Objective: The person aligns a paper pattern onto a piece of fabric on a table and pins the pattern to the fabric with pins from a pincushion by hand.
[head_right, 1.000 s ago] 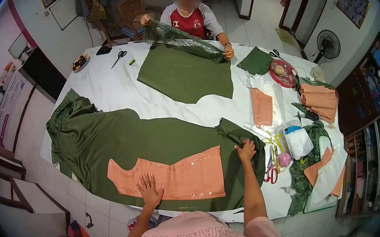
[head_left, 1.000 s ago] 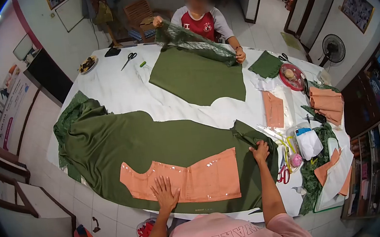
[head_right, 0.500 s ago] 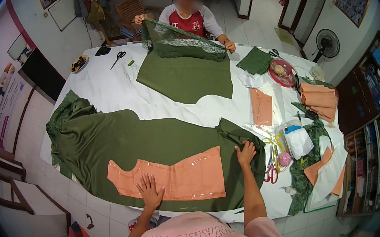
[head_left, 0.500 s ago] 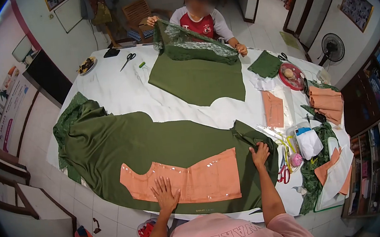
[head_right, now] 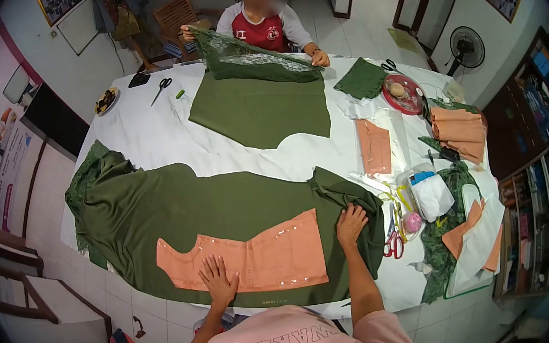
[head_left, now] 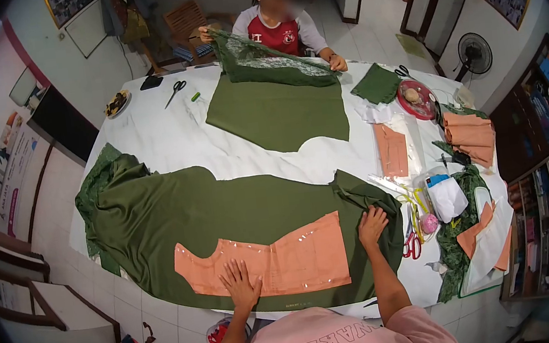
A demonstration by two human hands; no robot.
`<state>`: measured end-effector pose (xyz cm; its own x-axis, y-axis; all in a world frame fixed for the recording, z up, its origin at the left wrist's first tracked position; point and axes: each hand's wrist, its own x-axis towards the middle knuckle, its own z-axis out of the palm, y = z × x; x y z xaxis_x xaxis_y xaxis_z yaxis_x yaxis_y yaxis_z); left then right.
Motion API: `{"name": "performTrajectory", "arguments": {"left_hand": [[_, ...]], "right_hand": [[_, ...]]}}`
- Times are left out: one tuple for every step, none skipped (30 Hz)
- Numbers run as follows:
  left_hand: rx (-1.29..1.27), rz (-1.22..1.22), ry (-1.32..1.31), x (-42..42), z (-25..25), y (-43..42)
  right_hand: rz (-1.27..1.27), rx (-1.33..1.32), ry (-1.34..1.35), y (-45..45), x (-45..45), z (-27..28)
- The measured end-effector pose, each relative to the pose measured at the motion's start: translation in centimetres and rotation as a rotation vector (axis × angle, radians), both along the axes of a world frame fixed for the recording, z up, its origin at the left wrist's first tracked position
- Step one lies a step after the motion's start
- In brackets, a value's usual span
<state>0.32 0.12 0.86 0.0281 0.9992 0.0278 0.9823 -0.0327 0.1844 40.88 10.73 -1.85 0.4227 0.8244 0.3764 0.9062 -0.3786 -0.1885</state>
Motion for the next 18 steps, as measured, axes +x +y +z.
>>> {"name": "performTrajectory", "arguments": {"left_hand": [[-0.003,0.0,0.0,0.0,-0.01,-0.02],[-0.006,0.0,0.001,0.02,-0.03,-0.03],[-0.009,-0.002,0.002,0.03,-0.03,0.0],[-0.008,-0.006,0.005,0.06,0.0,0.02],[-0.007,-0.006,0.005,0.12,0.06,0.02],[-0.007,-0.006,0.006,0.13,0.12,0.02],[-0.007,-0.005,0.006,0.14,0.16,0.02],[-0.006,-0.008,0.01,0.12,0.17,0.02],[-0.005,-0.009,0.012,0.12,0.16,0.02],[-0.004,-0.01,0.014,0.11,0.14,0.01],[-0.003,-0.01,0.015,0.1,0.12,0.01],[-0.003,-0.011,0.017,0.08,0.13,0.01],[-0.004,-0.011,0.012,0.09,0.13,0.0],[-0.005,-0.01,0.007,0.1,0.14,0.0],[-0.005,-0.007,0.001,0.1,0.14,0.0],[-0.005,-0.004,0.001,0.09,0.14,0.0],[-0.004,-0.004,-0.001,0.09,0.14,0.01],[-0.004,-0.003,-0.003,0.09,0.14,0.02]], "right_hand": [[0.002,0.001,0.003,-0.04,-0.05,0.26],[0.003,0.002,0.006,-0.1,-0.11,0.58],[0.003,0.004,0.009,-0.1,-0.2,0.81],[-0.001,0.005,0.012,-0.06,-0.22,0.83],[-0.003,0.007,0.006,-0.05,-0.2,0.84],[-0.005,0.009,0.0,-0.05,-0.19,0.82],[-0.006,0.011,-0.006,-0.04,-0.2,0.8],[-0.009,0.011,-0.002,-0.04,-0.24,0.83],[-0.01,0.011,-0.002,-0.03,-0.26,0.88],[-0.01,0.01,-0.003,-0.03,-0.27,0.92],[-0.009,0.01,-0.004,-0.05,-0.27,0.92],[-0.011,0.01,-0.002,-0.08,-0.28,0.89],[-0.011,0.008,-0.004,-0.08,-0.26,0.88],[-0.011,0.007,-0.006,-0.06,-0.25,0.88],[-0.009,0.006,-0.009,-0.01,-0.25,0.88],[-0.006,0.006,-0.009,0.0,-0.27,0.91],[-0.003,0.007,-0.001,-0.04,-0.27,0.97],[0.0,0.008,0.008,-0.08,-0.29,1.02]]}}
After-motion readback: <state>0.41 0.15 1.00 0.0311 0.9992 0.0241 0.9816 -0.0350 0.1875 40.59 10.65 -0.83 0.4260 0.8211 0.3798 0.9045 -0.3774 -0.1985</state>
